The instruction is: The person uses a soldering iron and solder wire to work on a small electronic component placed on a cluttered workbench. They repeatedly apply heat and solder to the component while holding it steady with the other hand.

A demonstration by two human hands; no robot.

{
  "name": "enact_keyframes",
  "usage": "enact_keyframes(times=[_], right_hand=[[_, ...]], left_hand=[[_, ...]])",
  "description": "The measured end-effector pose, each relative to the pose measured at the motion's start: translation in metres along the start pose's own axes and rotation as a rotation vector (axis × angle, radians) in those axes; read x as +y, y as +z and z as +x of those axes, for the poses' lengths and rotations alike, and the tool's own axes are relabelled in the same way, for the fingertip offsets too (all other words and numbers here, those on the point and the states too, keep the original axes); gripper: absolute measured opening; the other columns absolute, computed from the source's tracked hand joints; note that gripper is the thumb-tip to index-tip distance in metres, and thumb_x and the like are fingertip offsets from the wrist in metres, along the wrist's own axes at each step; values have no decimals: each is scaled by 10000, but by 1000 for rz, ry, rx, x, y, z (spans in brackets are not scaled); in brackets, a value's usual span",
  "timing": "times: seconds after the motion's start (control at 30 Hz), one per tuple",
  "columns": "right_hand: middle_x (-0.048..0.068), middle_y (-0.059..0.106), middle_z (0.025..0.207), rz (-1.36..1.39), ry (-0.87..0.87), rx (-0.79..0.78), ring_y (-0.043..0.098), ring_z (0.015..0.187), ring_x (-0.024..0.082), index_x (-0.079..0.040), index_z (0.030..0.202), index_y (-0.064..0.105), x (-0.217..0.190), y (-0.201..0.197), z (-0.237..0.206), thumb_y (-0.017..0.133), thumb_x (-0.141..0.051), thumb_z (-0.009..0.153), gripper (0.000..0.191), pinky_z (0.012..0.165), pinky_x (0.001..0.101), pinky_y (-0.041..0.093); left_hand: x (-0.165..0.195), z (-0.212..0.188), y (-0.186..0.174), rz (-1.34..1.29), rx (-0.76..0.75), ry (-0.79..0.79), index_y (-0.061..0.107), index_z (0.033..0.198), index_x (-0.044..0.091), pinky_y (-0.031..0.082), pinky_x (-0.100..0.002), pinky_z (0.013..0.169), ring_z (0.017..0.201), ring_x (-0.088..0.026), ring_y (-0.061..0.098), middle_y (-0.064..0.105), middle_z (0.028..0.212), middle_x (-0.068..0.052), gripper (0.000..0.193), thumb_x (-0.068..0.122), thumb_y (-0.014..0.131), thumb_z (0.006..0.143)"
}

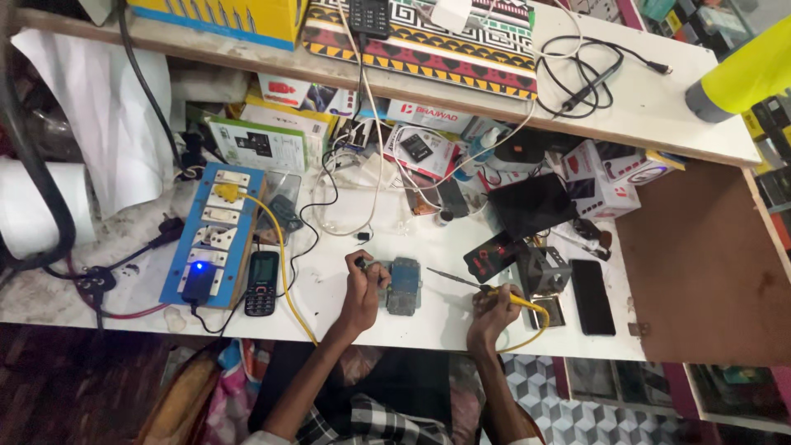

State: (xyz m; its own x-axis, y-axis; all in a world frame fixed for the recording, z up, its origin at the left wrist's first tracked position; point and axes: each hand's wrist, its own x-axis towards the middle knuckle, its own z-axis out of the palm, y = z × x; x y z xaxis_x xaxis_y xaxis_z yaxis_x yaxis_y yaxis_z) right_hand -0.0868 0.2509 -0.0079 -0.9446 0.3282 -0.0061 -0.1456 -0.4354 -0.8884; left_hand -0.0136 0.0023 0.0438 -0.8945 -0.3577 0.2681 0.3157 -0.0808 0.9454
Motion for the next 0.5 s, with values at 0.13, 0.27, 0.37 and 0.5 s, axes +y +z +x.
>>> enact_keyframes(times=[0.13,0.27,0.37,0.5], right_hand=[[-8,415,611,38,27,78,438,500,99,-108,996,485,2,1,3,579,-229,1064,167,513,252,439],[1,462,618,-46,16,110,459,489,99,-112,1039,486,2,9,2,566,-229,1051,142,466,242,394],[2,501,640,-151,14,134,468,493,96,-117,1067,491,-1,12,1,573,-241,1048,150,445,237,357],[-6,489,653,-119,42,143,482,497,94,-119,1064,479,-3,12,-1,614,-247,1036,188,463,240,400]], left_hand=[[0,3,0,-82,10,-38,311,1190,66,450,-312,721,712,-141,473,511,774,-62,280,317,409,1116],[-1,3,0,-129,57,-48,325,1199,73,453,-313,710,711,-137,477,498,793,-49,281,320,420,1107],[-5,3,3,-212,56,-30,316,1256,78,451,-314,726,716,-137,465,484,792,-44,305,326,418,1111],[-10,0,2,-230,40,-40,315,1326,76,442,-316,744,733,-141,453,474,811,-44,348,343,413,1125]])
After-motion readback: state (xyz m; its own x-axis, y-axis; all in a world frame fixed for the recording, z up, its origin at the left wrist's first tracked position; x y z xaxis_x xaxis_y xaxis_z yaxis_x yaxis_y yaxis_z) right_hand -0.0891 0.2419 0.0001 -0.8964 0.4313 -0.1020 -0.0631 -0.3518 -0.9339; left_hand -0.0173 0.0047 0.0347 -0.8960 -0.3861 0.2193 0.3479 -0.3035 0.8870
